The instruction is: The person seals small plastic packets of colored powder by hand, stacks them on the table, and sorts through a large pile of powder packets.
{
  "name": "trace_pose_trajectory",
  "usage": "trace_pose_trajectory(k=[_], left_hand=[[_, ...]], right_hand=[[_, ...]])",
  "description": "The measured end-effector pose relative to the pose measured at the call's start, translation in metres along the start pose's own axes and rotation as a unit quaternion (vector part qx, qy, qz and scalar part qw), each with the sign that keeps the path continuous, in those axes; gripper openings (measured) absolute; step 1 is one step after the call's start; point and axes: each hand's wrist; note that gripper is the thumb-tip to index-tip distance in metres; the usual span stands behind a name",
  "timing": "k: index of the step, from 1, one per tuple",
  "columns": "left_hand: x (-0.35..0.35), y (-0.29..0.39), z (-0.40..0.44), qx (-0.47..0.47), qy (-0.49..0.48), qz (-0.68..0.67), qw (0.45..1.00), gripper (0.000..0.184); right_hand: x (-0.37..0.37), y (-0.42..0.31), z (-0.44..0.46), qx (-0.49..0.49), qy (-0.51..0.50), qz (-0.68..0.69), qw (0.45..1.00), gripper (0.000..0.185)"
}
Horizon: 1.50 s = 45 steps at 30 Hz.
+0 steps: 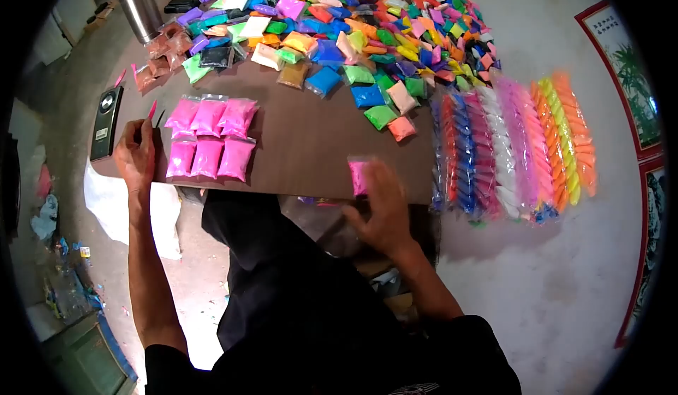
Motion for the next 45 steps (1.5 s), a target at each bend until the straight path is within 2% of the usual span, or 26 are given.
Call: trace_pose_trajectory(k=[2, 11, 19, 22, 24, 25, 27, 31, 35, 38, 40, 41, 43, 45], left_hand=[[0.0, 0.002, -0.001, 0.012, 0.0, 0.0, 1.0, 0.021], [0.003, 0.013, -0.002, 0.024, 0.003, -0.024, 0.999, 0.02], [0.002, 0.007, -0.002, -0.001, 0.016, -0.011, 1.0, 0.02], [0.002, 0.006, -0.002, 0.019, 0.011, -0.032, 0.999, 0.019], [0.002, 0.009, -0.003, 0.025, 0.011, -0.036, 0.999, 0.02], [0.003, 0.011, -0.003, 0.029, 0.01, -0.04, 0.999, 0.02], [0.003, 0.012, -0.002, 0.022, 0.009, -0.035, 0.999, 0.02], [0.002, 0.009, -0.002, 0.0, 0.021, -0.011, 1.0, 0.02], [0.004, 0.007, -0.004, 0.034, 0.005, -0.02, 0.999, 0.023], [0.002, 0.008, -0.002, 0.032, 0.012, -0.047, 0.998, 0.019], [0.003, 0.009, -0.002, 0.022, 0.03, -0.004, 0.999, 0.019], [0.002, 0.006, -0.002, -0.006, 0.042, 0.029, 0.999, 0.019], [-0.001, 0.001, -0.002, -0.009, 0.047, -0.012, 0.999, 0.018], [0.0, 0.0, -0.002, 0.011, 0.043, -0.011, 0.999, 0.017]], right_hand=[[-0.004, -0.001, -0.002, 0.029, -0.063, -0.018, 0.997, 0.085], [0.0, -0.012, 0.0, 0.008, -0.064, -0.014, 0.998, 0.08], [0.0, 0.0, 0.005, 0.005, -0.06, -0.01, 0.998, 0.078], [0.0, 0.001, 0.0, 0.006, -0.057, 0.061, 0.996, 0.077], [0.002, -0.004, -0.004, -0.047, -0.007, 0.145, 0.988, 0.075], [0.004, -0.005, -0.003, -0.05, -0.005, 0.145, 0.988, 0.075], [0.009, -0.004, 0.001, 0.018, -0.05, 0.009, 0.999, 0.073], [0.014, -0.001, 0.003, 0.019, -0.049, 0.046, 0.998, 0.068], [0.014, 0.002, 0.004, 0.002, -0.045, 0.095, 0.994, 0.054], [0.011, -0.003, 0.005, -0.001, -0.02, 0.126, 0.992, 0.043], [0.012, -0.011, 0.01, 0.007, -0.008, 0.138, 0.99, 0.039], [0.013, -0.019, 0.015, 0.017, 0.013, 0.141, 0.99, 0.039], [0.015, -0.042, 0.03, 0.038, 0.023, 0.164, 0.985, 0.04], [0.025, -0.068, 0.052, 0.115, 0.048, 0.132, 0.983, 0.035]])
Point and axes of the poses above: each hand's wrist, its own z-axis towards the middle knuckle, its own x-axis out of the back of the hand, y = z × x, and after that the axes turned 11 degrees about -y, right-handed
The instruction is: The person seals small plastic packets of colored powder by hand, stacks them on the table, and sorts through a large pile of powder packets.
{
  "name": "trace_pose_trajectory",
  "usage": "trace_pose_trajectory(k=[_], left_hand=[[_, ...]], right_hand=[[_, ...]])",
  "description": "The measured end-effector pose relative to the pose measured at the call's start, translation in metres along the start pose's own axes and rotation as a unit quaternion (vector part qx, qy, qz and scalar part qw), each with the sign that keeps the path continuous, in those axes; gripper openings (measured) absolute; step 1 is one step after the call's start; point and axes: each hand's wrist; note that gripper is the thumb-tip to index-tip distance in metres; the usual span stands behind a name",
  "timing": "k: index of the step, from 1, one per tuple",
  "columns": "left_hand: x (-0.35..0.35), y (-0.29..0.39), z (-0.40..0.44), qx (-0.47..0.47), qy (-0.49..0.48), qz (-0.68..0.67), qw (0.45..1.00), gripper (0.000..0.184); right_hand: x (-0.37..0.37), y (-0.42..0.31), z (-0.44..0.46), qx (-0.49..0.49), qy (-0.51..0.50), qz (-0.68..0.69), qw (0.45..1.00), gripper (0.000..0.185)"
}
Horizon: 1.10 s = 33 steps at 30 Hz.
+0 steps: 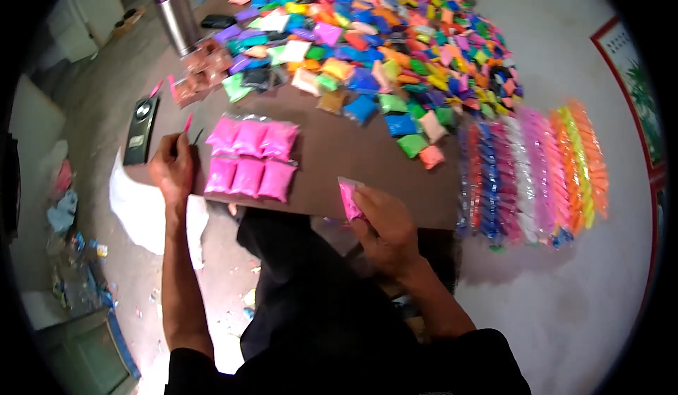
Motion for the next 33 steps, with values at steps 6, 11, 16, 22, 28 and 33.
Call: trace_pose_trajectory(k=[6, 11, 16, 22, 28, 33], left_hand=[[0.002, 0.006, 0.0, 0.017, 0.009, -0.045, 0.999, 0.016], [0.004, 0.007, 0.0, 0.025, 0.008, -0.05, 0.998, 0.015], [0.006, 0.01, 0.001, 0.028, 0.007, -0.06, 0.998, 0.015], [0.007, 0.006, 0.002, 0.028, -0.004, -0.067, 0.997, 0.014], [-0.001, -0.004, -0.002, -0.013, -0.002, -0.081, 0.997, 0.012], [0.005, 0.016, 0.0, 0.035, -0.04, -0.102, 0.993, 0.017]], right_hand=[[-0.037, -0.056, 0.077, 0.138, -0.009, 0.026, 0.99, 0.036], [-0.073, -0.08, 0.12, 0.202, -0.006, 0.015, 0.979, 0.035], [-0.099, -0.09, 0.14, 0.183, -0.012, -0.026, 0.983, 0.036], [-0.119, -0.088, 0.15, 0.154, -0.026, -0.017, 0.988, 0.035], [-0.13, -0.08, 0.142, 0.122, -0.024, 0.035, 0.992, 0.037], [-0.132, -0.08, 0.143, 0.128, 0.005, -0.01, 0.992, 0.04]])
Point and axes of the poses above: each hand's wrist, its own z-axis towards the middle knuckle, its own x-axis out of the back of the hand, y = z × x, and after that the axes turned 11 degrees about -y, right-handed
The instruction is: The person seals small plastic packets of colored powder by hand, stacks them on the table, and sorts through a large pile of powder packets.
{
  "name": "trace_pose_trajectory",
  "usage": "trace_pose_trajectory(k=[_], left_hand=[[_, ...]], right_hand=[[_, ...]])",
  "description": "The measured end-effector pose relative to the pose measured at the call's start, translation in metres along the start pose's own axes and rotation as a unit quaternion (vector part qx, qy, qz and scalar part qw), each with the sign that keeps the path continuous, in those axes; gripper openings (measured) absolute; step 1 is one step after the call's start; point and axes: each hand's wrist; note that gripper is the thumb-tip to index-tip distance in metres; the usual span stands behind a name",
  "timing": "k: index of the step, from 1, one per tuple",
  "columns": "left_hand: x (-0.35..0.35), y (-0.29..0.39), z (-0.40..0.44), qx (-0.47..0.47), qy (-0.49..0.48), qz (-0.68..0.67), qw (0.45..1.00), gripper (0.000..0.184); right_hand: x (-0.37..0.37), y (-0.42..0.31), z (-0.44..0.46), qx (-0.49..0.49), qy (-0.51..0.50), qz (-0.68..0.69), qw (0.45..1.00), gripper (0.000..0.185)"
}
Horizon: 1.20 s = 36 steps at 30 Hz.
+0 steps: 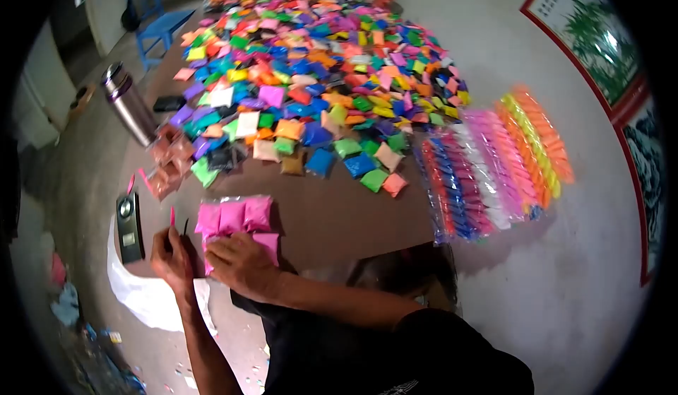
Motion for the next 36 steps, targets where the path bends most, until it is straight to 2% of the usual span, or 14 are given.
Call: trace_pose_trajectory(k=[1, 5, 11, 14, 18, 21, 25, 33, 36], left_hand=[[0.0, -0.004, 0.001, -0.036, 0.008, 0.044, 0.998, 0.018], [-0.002, -0.006, 0.002, -0.055, 0.006, 0.051, 0.997, 0.019], [-0.004, -0.007, 0.001, -0.04, 0.004, 0.037, 0.998, 0.021], [-0.005, -0.007, 0.001, -0.04, -0.004, 0.054, 0.998, 0.022], [-0.007, -0.006, 0.0, -0.05, -0.004, 0.082, 0.995, 0.023], [-0.009, -0.002, 0.0, -0.05, -0.006, 0.088, 0.995, 0.024], [-0.008, -0.011, 0.002, -0.053, -0.007, 0.102, 0.993, 0.026], [-0.009, -0.011, 0.004, -0.028, 0.001, 0.189, 0.982, 0.025], [-0.009, -0.009, 0.003, -0.037, 0.0, 0.194, 0.98, 0.024]], right_hand=[[-0.002, 0.0, -0.001, -0.006, 0.004, 0.014, 1.0, 0.04], [-0.003, -0.004, -0.005, -0.024, 0.023, 0.027, 0.999, 0.04], [0.018, -0.005, -0.02, -0.023, 0.024, 0.1, 0.994, 0.043], [0.03, 0.005, -0.036, -0.016, 0.014, 0.157, 0.987, 0.034], [0.061, 0.033, -0.063, -0.042, 0.082, 0.115, 0.989, 0.02], [0.07, 0.058, -0.094, -0.08, 0.1, 0.079, 0.989, 0.017], [0.084, 0.083, -0.125, -0.177, 0.106, 0.079, 0.975, 0.019], [0.099, 0.109, -0.148, -0.214, 0.129, 0.085, 0.965, 0.018], [0.102, 0.112, -0.147, -0.221, 0.098, 0.107, 0.964, 0.018]])
Point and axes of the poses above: each hand's wrist, its own z-axis towards the middle knuckle, its own x-axis out of the back of the hand, y = z × x, and after that the axes turned 11 degrees about -y, right-handed
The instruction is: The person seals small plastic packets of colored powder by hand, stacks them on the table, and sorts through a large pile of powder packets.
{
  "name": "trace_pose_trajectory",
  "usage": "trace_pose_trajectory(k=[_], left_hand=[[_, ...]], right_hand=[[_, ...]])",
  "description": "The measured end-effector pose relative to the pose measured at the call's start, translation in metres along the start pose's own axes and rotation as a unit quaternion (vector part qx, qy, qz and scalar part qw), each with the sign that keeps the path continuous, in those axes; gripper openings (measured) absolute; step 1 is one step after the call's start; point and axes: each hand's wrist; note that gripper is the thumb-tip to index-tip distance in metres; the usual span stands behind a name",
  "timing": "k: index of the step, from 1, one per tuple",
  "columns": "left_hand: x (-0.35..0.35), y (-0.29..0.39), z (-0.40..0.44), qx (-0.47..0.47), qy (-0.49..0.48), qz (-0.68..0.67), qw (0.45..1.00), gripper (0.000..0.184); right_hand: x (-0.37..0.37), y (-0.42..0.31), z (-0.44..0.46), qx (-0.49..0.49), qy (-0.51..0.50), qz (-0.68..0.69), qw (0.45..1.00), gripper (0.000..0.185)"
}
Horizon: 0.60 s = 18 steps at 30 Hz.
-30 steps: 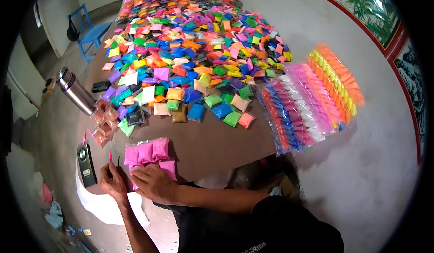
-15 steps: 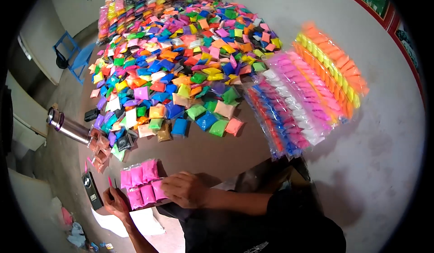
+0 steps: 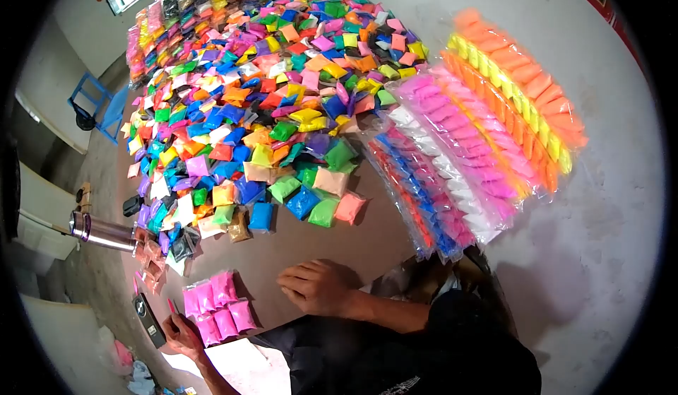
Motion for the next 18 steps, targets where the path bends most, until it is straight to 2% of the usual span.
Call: trace_pose_trajectory(k=[3, 5, 7, 9, 11, 13, 14, 16, 17, 18], left_hand=[[-0.003, 0.002, 0.002, 0.031, -0.004, -0.02, 0.999, 0.024], [-0.004, 0.005, 0.002, 0.056, 0.008, -0.005, 0.998, 0.025], [-0.005, -0.002, 0.001, 0.047, 0.004, -0.007, 0.999, 0.026], [-0.007, -0.018, 0.001, 0.079, -0.005, -0.07, 0.994, 0.026], [-0.004, -0.01, 0.002, 0.054, 0.006, -0.028, 0.998, 0.025], [-0.002, -0.001, 0.002, 0.033, 0.018, 0.013, 0.999, 0.025], [-0.002, 0.001, 0.002, 0.036, 0.015, 0.0, 0.999, 0.024], [-0.002, -0.002, 0.001, 0.042, 0.013, -0.011, 0.999, 0.024], [-0.002, -0.006, 0.001, 0.041, 0.011, -0.026, 0.999, 0.023], [-0.002, -0.01, 0.001, 0.04, 0.008, -0.039, 0.998, 0.023]], right_hand=[[0.008, 0.008, 0.012, -0.008, 0.018, 0.018, 1.0, 0.015], [0.038, 0.027, 0.042, 0.016, 0.075, -0.054, 0.996, 0.012], [0.064, 0.047, 0.083, -0.008, 0.17, -0.117, 0.978, 0.012], [0.097, 0.083, 0.132, -0.019, 0.232, -0.202, 0.951, 0.012], [0.12, 0.127, 0.174, -0.082, 0.27, -0.291, 0.914, 0.021], [0.138, 0.16, 0.199, -0.182, 0.253, -0.348, 0.884, 0.024], [0.143, 0.175, 0.208, -0.177, 0.251, -0.348, 0.885, 0.024], [0.148, 0.201, 0.22, -0.313, 0.195, -0.398, 0.84, 0.033], [0.149, 0.211, 0.222, -0.309, 0.193, -0.399, 0.842, 0.033], [0.15, 0.218, 0.224, -0.37, 0.155, -0.385, 0.831, 0.036]])
Point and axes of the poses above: each hand's wrist, its own z-axis towards the middle knuckle, its own x-axis out of the back of the hand, y = z × x, and after that the axes turned 11 degrees about -y, right-handed
